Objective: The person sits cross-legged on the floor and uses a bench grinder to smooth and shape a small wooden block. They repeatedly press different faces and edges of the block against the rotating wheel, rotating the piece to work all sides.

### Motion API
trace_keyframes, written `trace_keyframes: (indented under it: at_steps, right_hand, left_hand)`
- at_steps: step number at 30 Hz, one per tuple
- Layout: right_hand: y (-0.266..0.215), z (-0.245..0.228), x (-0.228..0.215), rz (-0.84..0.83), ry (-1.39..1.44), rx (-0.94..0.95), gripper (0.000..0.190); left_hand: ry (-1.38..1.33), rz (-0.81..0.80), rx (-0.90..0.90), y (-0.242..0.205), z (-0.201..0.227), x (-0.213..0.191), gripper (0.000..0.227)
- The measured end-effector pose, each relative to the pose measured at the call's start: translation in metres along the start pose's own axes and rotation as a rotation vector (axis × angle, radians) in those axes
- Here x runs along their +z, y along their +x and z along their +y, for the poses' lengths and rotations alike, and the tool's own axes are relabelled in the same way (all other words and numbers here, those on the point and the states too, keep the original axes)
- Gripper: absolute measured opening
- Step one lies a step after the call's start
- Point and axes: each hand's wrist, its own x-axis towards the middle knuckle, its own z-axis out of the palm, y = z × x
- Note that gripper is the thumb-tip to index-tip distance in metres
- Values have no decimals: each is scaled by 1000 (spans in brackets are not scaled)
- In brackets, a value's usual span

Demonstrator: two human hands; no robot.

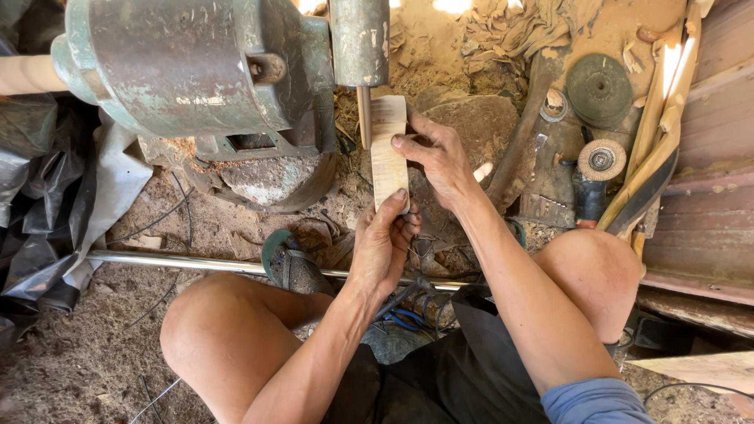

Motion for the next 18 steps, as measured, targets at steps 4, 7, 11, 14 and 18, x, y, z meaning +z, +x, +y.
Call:
trace_keyframes:
  at_steps: [4,7,11,14,18]
  right_hand:
    - [-14,-3,-1,10,-146,128,42]
    - [-33,-10,-5,5,-91,124,50]
    - [-57,-25,-22,-7,228,169,63]
    - [-67,-35,-25,-58,273,94,69]
    - [-81,-50,-32,-170,294,16,70]
  left_hand:
    - [94,-12,11,-15,-4,0,28]
    - [434,81,3,-29,-5,-2,41]
    - [1004,185,274,-33,-9,-1,55]
    - [1125,157,432,-35,-9,-1,63]
    - [1101,144,427,-35,-4,-1,74]
